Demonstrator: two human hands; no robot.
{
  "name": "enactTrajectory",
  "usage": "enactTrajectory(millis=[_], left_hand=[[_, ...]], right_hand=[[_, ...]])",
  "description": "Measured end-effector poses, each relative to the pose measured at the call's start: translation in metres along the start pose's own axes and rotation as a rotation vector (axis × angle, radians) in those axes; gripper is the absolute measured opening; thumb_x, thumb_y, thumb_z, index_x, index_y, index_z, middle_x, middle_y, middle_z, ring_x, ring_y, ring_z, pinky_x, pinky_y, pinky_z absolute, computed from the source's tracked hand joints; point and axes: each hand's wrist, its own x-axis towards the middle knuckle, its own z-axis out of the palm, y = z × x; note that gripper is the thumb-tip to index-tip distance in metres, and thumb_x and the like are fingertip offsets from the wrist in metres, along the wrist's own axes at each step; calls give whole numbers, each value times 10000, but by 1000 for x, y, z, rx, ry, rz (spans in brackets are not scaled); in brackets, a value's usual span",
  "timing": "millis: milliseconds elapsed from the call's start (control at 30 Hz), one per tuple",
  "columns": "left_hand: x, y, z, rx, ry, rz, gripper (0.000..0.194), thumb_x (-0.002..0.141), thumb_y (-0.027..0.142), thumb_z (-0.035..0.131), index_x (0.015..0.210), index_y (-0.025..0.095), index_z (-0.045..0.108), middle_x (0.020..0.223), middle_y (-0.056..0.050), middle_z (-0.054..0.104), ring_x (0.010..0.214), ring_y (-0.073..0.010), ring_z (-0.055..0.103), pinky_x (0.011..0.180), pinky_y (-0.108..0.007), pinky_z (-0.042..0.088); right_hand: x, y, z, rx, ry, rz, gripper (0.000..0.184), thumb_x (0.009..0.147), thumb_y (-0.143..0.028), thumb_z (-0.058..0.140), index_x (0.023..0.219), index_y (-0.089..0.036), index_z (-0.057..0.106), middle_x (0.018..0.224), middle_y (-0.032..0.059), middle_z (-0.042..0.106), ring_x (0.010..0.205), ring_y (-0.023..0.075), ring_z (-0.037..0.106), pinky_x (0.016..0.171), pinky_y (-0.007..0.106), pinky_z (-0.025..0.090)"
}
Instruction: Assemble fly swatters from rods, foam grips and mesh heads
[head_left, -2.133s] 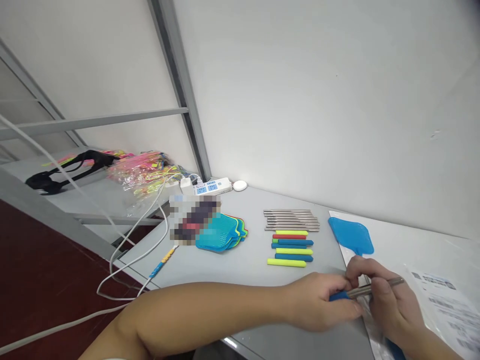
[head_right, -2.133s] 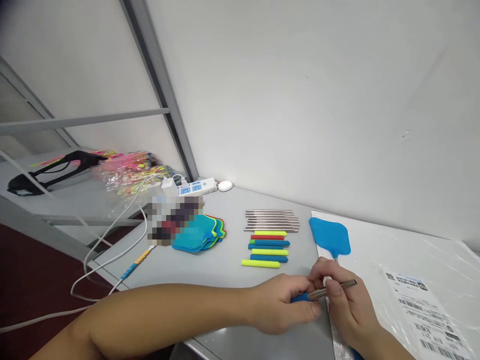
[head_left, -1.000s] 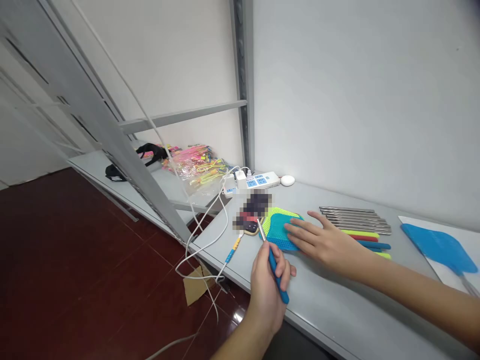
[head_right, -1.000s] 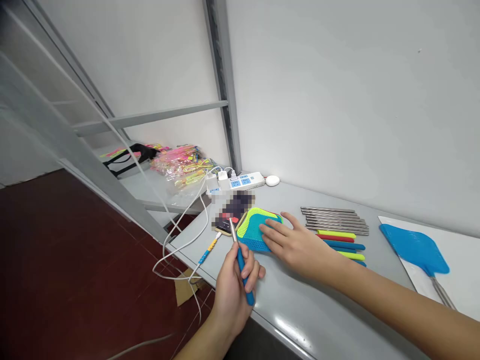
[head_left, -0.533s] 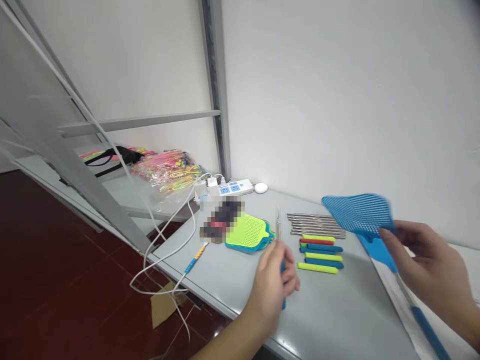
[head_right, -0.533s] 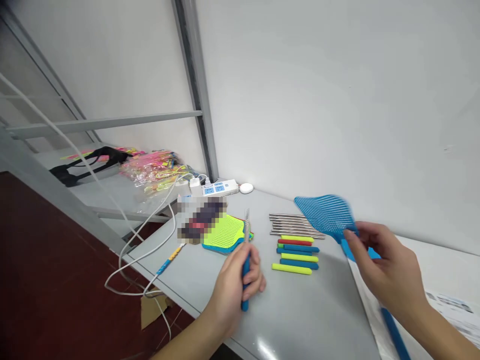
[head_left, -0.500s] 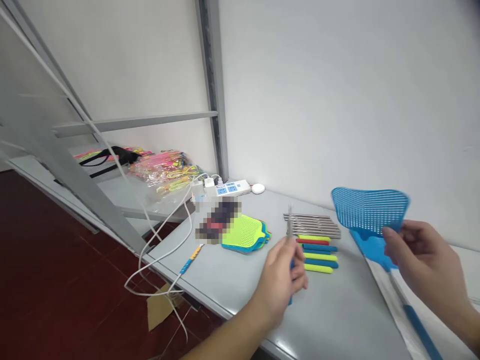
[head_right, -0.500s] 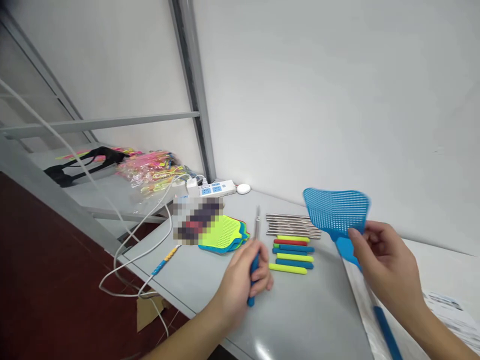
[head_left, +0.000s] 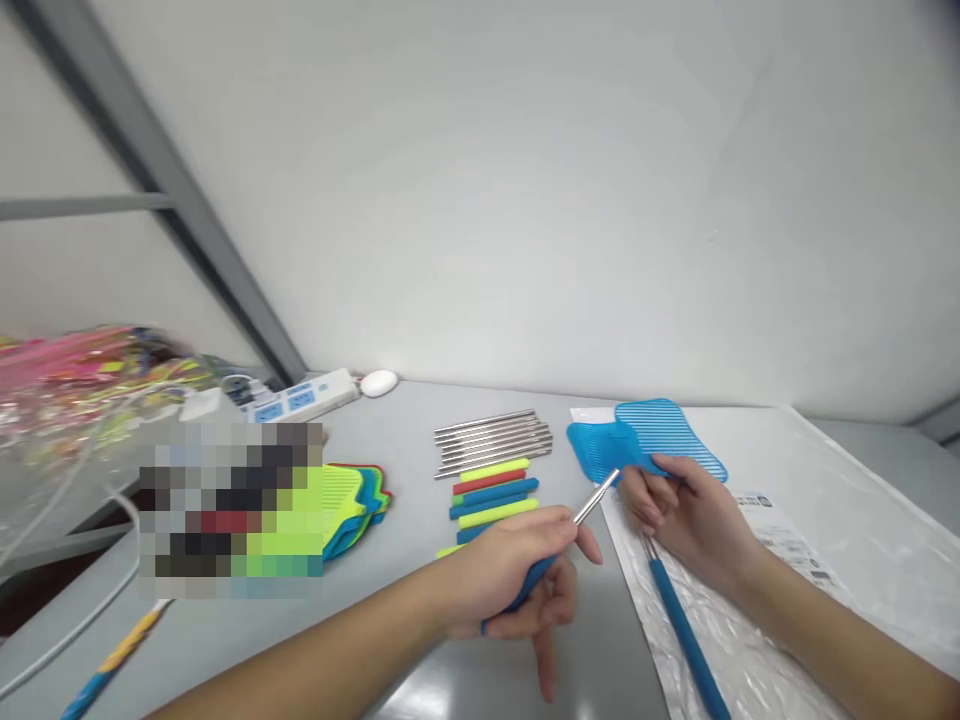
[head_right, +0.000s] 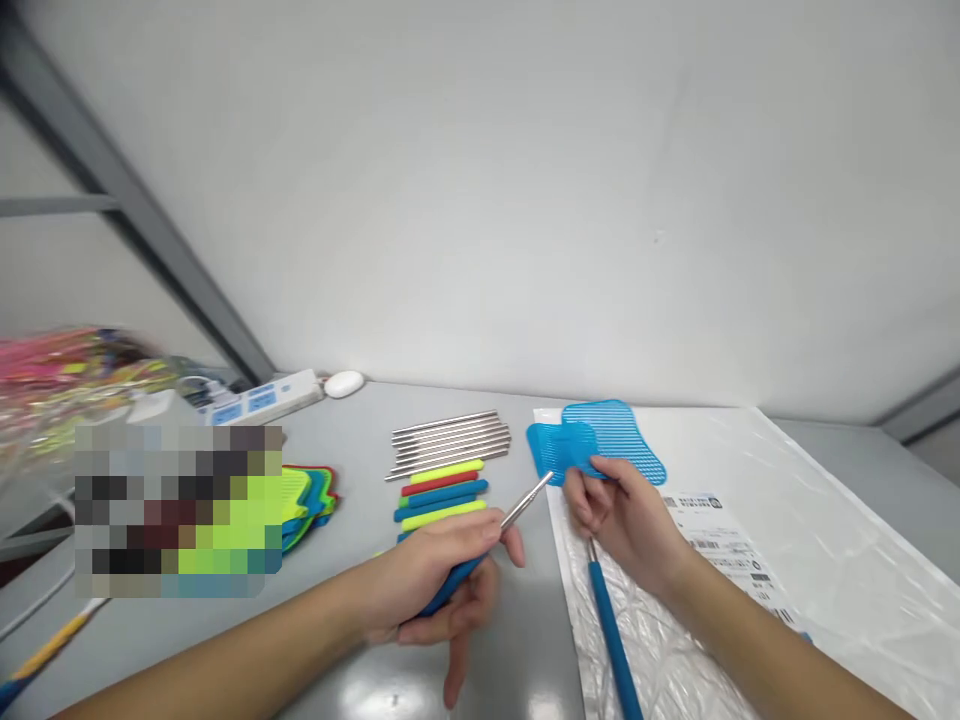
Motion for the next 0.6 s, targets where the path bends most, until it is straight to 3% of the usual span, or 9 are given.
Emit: enactTrajectory(millis=[233, 433, 600], left_hand=[[11, -13, -10, -39, -36, -9, 289, 1016, 408, 308, 1051, 201, 507, 555, 71, 556, 237, -16, 274, 432, -295, 537], [8, -11, -12, -28, -40, -39, 279, 1016, 395, 327, 1047, 194, 517, 550, 72, 560, 246, -14, 279, 452, -288, 543], [8, -12, -13, -8, -66, -75, 269, 1010, 375, 348, 1020, 184, 537, 552, 58, 574, 250, -19, 288, 466, -291, 543]], right_hand=[[1, 2, -19, 17, -156, 31, 452, 881, -282, 441, 463, -225, 279, 491, 17, 404, 511, 157, 420, 537, 307, 352], [2, 0, -33, -80, -382, 13, 434, 878, -250, 395, 454, -220, 305, 515, 33, 447, 560, 176, 497, 585, 325, 409], [3, -3, -37, -100, -453, 51, 411, 855, -232, 392, 449, -220, 324, 483, 39, 444, 580, 178, 493, 595, 319, 419]])
